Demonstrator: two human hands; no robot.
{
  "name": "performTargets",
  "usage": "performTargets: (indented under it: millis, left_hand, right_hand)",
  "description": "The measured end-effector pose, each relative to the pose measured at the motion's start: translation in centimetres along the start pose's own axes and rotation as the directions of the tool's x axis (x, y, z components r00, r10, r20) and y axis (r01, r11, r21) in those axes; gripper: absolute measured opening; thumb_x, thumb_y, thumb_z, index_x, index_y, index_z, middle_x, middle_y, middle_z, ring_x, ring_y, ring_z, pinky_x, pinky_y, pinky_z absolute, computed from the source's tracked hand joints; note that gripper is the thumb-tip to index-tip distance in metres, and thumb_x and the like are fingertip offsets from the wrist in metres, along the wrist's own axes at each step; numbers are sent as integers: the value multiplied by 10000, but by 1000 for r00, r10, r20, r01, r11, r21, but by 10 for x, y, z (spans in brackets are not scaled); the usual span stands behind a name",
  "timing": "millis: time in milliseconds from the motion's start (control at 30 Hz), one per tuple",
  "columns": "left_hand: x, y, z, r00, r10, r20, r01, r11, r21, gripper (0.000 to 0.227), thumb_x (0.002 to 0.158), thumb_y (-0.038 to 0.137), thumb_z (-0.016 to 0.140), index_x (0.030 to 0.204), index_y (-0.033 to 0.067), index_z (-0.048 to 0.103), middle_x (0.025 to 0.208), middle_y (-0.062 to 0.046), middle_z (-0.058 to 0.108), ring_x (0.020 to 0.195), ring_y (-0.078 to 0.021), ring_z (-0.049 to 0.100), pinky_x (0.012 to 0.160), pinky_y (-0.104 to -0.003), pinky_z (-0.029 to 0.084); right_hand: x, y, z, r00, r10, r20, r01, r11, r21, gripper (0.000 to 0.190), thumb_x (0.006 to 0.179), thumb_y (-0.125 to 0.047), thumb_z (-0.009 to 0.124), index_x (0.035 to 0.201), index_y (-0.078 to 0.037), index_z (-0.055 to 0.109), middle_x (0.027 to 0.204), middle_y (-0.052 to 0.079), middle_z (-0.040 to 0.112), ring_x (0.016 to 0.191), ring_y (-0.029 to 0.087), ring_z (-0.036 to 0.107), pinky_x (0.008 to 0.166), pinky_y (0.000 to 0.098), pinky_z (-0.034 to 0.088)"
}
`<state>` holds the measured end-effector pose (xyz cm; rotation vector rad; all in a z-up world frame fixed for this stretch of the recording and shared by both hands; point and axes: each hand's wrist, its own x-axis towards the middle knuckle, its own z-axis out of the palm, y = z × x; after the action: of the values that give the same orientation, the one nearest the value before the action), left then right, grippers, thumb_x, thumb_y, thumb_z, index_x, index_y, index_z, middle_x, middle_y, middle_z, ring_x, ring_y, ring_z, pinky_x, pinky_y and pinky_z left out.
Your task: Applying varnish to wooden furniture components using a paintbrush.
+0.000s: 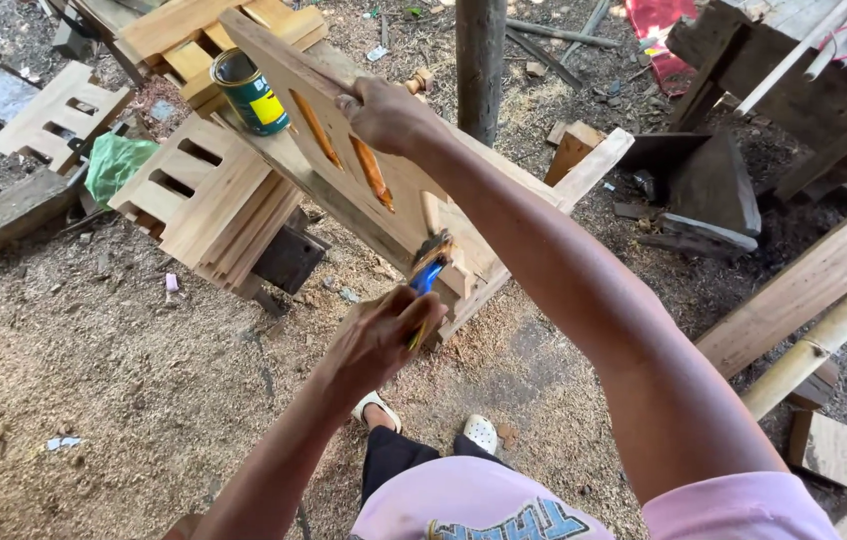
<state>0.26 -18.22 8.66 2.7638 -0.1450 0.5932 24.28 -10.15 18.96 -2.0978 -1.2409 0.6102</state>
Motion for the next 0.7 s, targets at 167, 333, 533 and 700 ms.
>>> performTargets:
  millis: [167, 333, 533, 700]
  left_hand:
    - [2, -14, 13, 998, -39, 47, 36, 997, 66, 200, 960, 99, 716, 1125, 80, 604, 998, -86, 643, 710, -180, 674, 510, -286, 592]
    - [-1, -11, 18, 983, 60, -175, -80, 991, -107, 47, 1064, 115, 622, 1071, 69, 618, 948, -49, 655, 741, -142, 658, 593, -231, 626]
    - [8, -14, 20, 957, -290, 6, 279, 915, -292, 120, 1070, 131, 563, 1028, 58, 648, 845, -77, 686, 557, -142, 653, 381, -255, 566]
    - [18, -4, 0, 981, -108, -160, 64, 965, -254, 124, 1074, 161, 581, 1029, 60, 635, 865, -80, 682, 640, -153, 691, 511, -265, 621]
  right_hand:
    - [1, 1, -1, 1000, -13, 16, 13, 1000, 10, 440, 1071, -439, 405, 1246, -94, 614, 719, -31, 561, 555, 76, 432, 524, 311, 400]
    - [2, 6, -1, 999, 14, 48, -17, 998, 59, 447, 1079, -431, 391, 1238, -81, 620, 709, -50, 537, 522, 67, 375, 480, 287, 387]
    - [-2, 3, -4, 999, 22, 43, -25, 996, 84, 440, 1071, -420, 396, 1257, -93, 622, 717, -36, 534, 527, 75, 368, 476, 288, 381]
    - [0, 5, -2, 999, 17, 33, -20, 997, 73, 435, 1067, -423, 404, 1270, -105, 620, 752, -31, 564, 564, 77, 405, 517, 289, 415]
